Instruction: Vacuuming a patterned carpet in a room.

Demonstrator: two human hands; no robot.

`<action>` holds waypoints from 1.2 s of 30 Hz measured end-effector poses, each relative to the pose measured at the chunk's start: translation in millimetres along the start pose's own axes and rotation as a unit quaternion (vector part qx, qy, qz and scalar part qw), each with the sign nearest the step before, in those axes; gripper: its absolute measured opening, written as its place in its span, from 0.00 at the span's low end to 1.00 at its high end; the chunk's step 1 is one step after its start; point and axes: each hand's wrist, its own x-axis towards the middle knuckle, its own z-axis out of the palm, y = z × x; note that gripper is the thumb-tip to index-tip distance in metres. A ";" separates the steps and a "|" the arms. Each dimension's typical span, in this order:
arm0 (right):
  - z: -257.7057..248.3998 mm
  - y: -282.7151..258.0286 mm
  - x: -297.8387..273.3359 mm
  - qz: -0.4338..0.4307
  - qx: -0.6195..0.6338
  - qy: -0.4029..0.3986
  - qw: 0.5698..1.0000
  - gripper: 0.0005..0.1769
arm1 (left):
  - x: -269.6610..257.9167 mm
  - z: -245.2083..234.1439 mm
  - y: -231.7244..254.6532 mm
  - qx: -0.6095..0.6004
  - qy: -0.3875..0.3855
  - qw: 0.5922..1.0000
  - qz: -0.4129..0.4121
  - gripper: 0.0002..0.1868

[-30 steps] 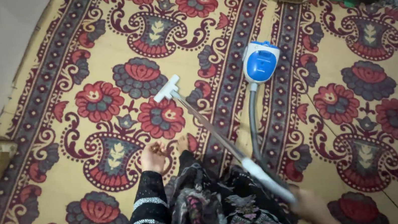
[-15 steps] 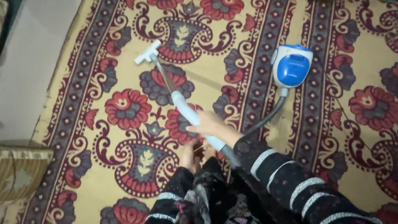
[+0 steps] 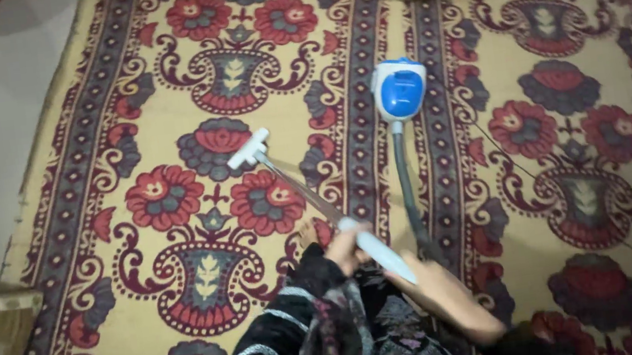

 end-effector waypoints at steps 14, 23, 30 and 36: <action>140.3 177.9 -148.2 0.039 0.016 0.094 0.995 0.26 | -0.4 23.2 -171.5 0.565 -0.374 0.661 0.323 0.15; 52.0 12.9 -13.8 0.217 0.197 0.110 0.950 0.31 | 115.1 -25.1 -64.6 0.295 -0.098 0.948 -0.070 0.16; 28.2 -56.5 230.1 0.070 0.169 0.266 0.946 0.24 | 147.5 -31.9 169.5 0.266 0.028 0.962 -0.060 0.24; -55.0 -117.9 262.1 0.177 0.311 0.162 0.920 0.28 | 166.3 -165.0 269.4 0.162 0.082 0.983 -0.012 0.23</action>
